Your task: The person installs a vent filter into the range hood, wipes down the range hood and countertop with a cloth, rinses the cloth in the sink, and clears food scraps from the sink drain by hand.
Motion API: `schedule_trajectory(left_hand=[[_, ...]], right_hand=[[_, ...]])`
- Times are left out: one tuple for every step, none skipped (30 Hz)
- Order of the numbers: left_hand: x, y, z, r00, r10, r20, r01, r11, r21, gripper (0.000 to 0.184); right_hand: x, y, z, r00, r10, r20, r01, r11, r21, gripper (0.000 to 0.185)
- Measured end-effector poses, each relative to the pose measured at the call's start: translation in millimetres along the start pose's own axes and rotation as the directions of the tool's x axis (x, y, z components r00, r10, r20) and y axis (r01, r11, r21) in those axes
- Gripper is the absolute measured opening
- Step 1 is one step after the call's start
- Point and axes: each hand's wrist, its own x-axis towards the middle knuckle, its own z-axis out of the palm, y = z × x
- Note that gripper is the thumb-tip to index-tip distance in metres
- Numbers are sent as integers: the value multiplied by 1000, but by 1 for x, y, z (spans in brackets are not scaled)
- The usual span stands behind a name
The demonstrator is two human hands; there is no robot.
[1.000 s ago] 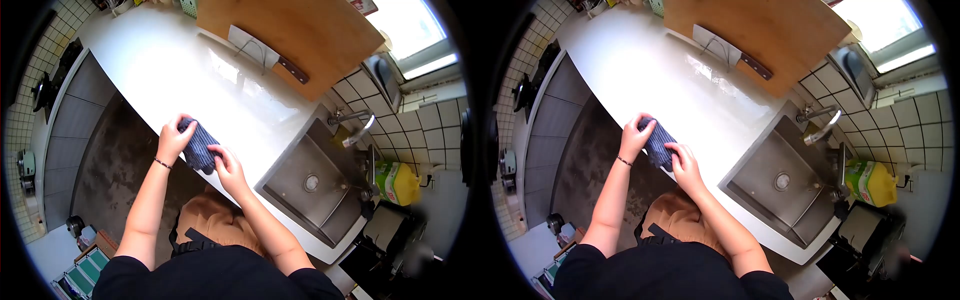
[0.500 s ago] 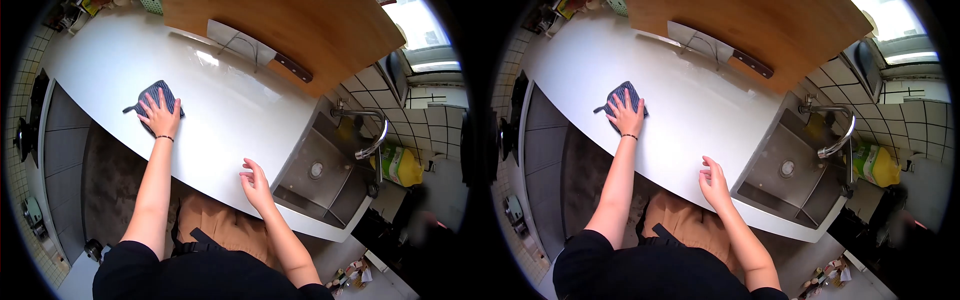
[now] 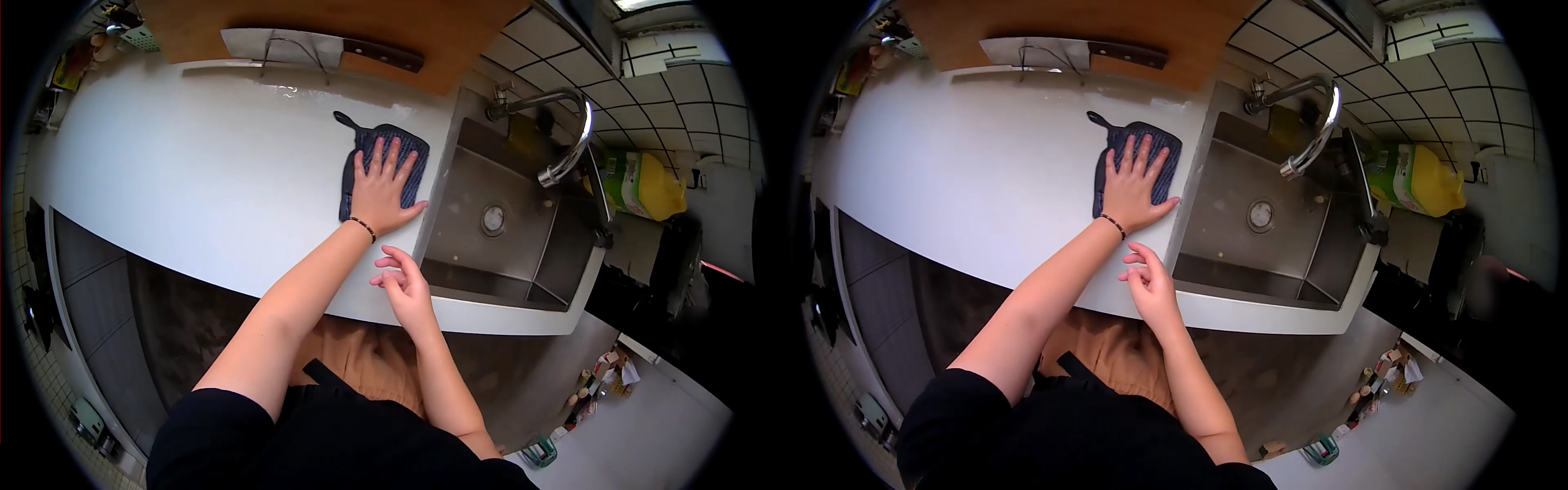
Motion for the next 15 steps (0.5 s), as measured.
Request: schedule_trajectory(left_hand=[[2, 18, 11, 999, 53, -15, -53, 998, -24, 82], [3, 30, 21, 997, 75, -13, -75, 997, -25, 81], [4, 40, 24, 996, 94, -10, -94, 995, -26, 80], [4, 44, 25, 995, 100, 0, -100, 995, -9, 78], [3, 43, 25, 994, 108, 8, -108, 994, 11, 77], [1, 41, 26, 992, 124, -4, -124, 992, -11, 74], [-3, 40, 22, 989, 145, 0, -145, 989, -8, 72], [-9, 38, 19, 987, 162, 0, -162, 987, -12, 71], [-16, 35, 16, 984, 177, 1, -177, 984, -15, 70], [-24, 32, 10, 984, 180, 11, -180, 983, -18, 67], [-33, 27, 5, 984, 174, 34, -174, 985, -3, 67], [-44, 22, -4, 987, 153, 57, -153, 988, 2, 66], [-54, 16, -13, 988, 131, 81, -132, 991, 9, 65], [-66, 9, -22, 992, 94, 86, -98, 994, 41, 66], [-78, 0, -29, 995, 56, 88, -62, 995, 72, 66]], right_hand=[[-4, 1, -3, 1000, 4, -2, -4, 1000, 11, 38], [-8, 2, -8, 1000, -11, -25, 11, 1000, 7, 37], [-13, 3, -14, 999, -11, -52, 12, 1000, 10, 37], [-18, 3, -20, 997, -12, -79, 13, 1000, 14, 36], [-23, 3, -25, 994, -16, -105, 19, 1000, 19, 36], [-27, 5, -31, 991, -13, -131, 16, 1000, 25, 36], [-30, 11, -37, 988, -9, -154, 14, 999, 30, 35], [-33, 17, -42, 985, -5, -173, 11, 999, 35, 35], [-33, 25, -47, 981, -21, -193, 28, 999, 35, 34], [-34, 33, -52, 977, -34, -210, 42, 998, 36, 32], [-34, 38, -54, 973, -46, -226, 56, 998, 38, 31], [-35, 39, -56, 972, -49, -230, 59, 998, 37, 31], [-35, 40, -57, 971, -51, -234, 61, 997, 37, 31], [-34, 40, -58, 969, -55, -239, 65, 997, 36, 30], [-35, 38, -59, 971, -50, -236, 59, 998, 31, 30]])
